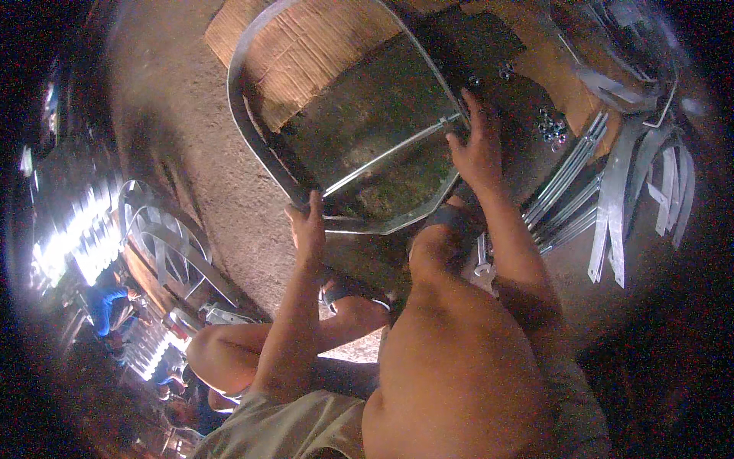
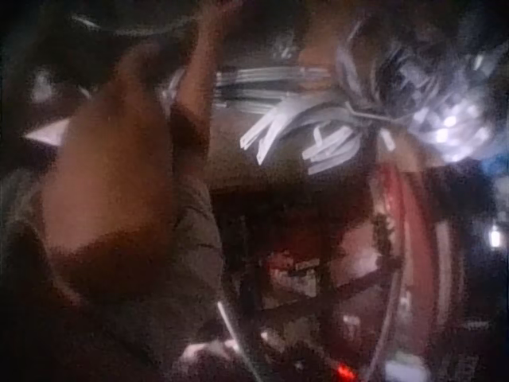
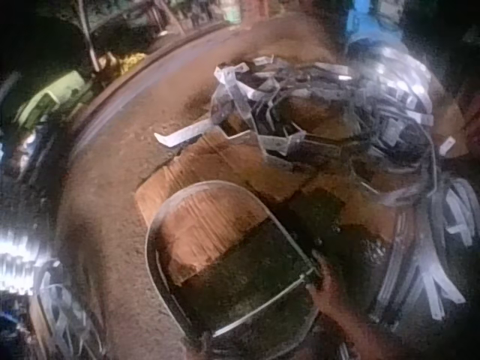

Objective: The person sits on the floor and assembles a metal frame structure by hand. They insert a metal rod into a curved frame, align the components, and secure them using nuts and bolts. The person repeatedly picks up fasteners and tightens them to join the metal pieces.

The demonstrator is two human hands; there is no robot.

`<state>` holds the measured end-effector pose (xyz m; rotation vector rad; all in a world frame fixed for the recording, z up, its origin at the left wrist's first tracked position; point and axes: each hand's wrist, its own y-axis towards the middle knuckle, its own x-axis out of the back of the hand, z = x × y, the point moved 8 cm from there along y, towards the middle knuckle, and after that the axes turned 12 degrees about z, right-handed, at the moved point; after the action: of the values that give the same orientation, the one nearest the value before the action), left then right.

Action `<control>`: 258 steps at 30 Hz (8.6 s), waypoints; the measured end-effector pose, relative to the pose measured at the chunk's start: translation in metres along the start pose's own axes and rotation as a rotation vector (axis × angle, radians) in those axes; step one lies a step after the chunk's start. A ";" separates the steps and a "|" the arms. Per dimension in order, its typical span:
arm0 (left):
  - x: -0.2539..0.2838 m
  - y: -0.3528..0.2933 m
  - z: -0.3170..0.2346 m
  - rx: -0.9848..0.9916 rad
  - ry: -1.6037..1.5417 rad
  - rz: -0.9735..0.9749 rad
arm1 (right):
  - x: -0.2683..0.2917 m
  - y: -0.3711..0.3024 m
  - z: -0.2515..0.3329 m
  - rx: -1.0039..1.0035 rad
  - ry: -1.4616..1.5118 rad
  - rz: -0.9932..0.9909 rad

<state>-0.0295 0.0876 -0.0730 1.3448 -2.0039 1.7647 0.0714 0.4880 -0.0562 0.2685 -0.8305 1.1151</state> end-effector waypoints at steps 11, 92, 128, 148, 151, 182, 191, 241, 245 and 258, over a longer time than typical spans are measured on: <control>0.009 -0.013 -0.014 -0.043 0.051 0.108 | 0.001 0.001 0.003 -0.061 -0.013 -0.070; 0.000 -0.003 -0.005 0.155 -0.045 -0.432 | 0.007 0.002 0.007 0.000 0.066 -0.016; -0.001 -0.003 -0.006 0.100 -0.111 -0.442 | 0.005 0.003 0.007 -0.086 0.172 -0.173; -0.001 -0.004 -0.003 0.161 -0.027 -0.455 | 0.013 -0.010 0.016 0.003 -0.033 -0.239; -0.002 0.000 0.007 0.108 0.021 -0.508 | 0.015 -0.007 0.054 0.057 0.007 -0.271; -0.004 0.004 0.033 0.211 -0.508 -0.520 | -0.199 0.007 0.190 0.265 0.024 0.882; -0.004 0.008 0.034 0.162 -0.439 -0.536 | -0.205 0.012 0.183 0.164 -0.020 0.955; -0.002 0.007 0.033 0.145 -0.478 -0.500 | -0.197 -0.003 0.196 0.271 -0.248 0.948; -0.003 0.008 0.030 0.123 -0.414 -0.499 | -0.194 0.013 0.187 -0.015 -0.142 0.859; 0.000 0.004 0.027 0.144 -0.406 -0.507 | -0.196 0.011 0.193 0.060 -0.173 0.889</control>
<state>-0.0211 0.0636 -0.0839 2.1663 -1.5001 1.5052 -0.0615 0.2470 -0.0659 0.0291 -1.1099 1.9666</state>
